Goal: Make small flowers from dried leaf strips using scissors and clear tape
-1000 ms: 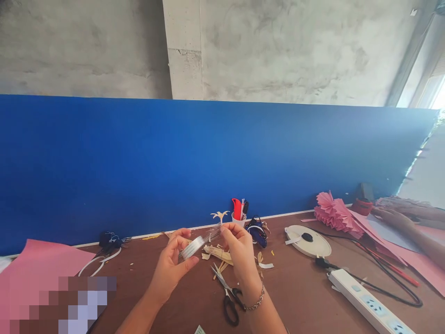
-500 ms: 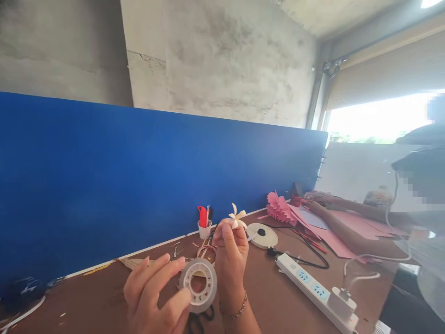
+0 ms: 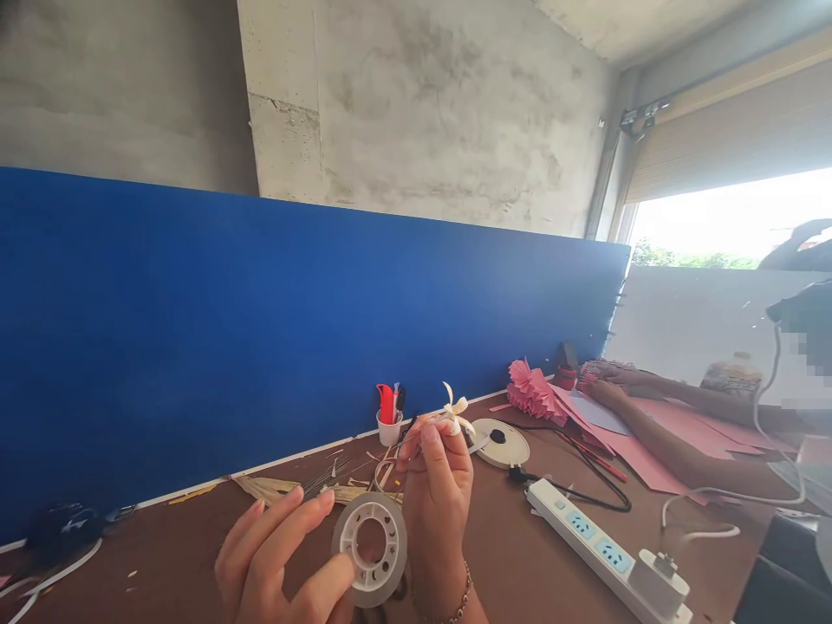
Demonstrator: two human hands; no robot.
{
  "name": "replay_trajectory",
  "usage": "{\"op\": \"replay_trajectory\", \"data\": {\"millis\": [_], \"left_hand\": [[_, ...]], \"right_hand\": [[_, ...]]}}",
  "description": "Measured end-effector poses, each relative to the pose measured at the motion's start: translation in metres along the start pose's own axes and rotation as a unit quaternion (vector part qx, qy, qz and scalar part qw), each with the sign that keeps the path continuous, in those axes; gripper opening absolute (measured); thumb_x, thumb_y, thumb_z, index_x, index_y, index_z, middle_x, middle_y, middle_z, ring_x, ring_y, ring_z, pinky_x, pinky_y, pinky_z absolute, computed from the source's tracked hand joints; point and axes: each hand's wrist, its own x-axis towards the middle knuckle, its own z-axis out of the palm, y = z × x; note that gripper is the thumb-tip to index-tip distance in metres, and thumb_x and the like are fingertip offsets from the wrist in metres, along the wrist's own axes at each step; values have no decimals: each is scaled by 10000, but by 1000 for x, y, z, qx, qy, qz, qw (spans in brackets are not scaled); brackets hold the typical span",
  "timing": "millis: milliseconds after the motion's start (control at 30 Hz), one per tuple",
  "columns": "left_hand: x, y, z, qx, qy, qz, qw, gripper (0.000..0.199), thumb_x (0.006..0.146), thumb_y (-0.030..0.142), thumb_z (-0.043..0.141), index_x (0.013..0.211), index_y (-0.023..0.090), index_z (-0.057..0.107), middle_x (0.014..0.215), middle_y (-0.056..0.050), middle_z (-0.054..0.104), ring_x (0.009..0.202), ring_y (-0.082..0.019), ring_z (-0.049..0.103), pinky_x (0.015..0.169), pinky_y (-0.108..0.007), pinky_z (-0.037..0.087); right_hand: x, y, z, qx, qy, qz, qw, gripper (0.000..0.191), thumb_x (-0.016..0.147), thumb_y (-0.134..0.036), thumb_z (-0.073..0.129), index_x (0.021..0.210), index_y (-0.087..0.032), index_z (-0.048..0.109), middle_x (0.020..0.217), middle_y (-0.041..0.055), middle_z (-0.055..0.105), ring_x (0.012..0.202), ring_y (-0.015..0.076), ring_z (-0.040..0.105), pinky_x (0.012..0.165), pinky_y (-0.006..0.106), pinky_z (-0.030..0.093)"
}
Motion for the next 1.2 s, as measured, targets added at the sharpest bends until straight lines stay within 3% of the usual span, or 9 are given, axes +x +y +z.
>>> {"op": "replay_trajectory", "data": {"millis": [267,567,1200], "left_hand": [[1,1,3,2,51,-9,999,192,749,54,580,647,216,576,1022,-34,636,1068,-205,550,986,-443,369],[-1,-3,-4,15,9,2,1000,153,768,103,618,716,245,593,1069,-19,641,1107,-205,537,1014,-448,353],[2,-4,-4,-3,15,-4,1000,175,750,70,574,659,219,573,1064,-39,631,1096,-214,539,1015,-452,341]], "right_hand": [[-2,4,1,37,-18,28,999,155,778,-308,687,754,-213,567,669,-43,530,525,79,460,467,199,385],[-3,3,2,14,-20,29,999,171,774,-322,677,756,-215,545,695,-40,516,541,84,462,478,204,394],[-4,4,3,15,-26,31,999,135,797,-297,655,765,-216,551,651,-40,516,556,92,450,519,202,403]]}}
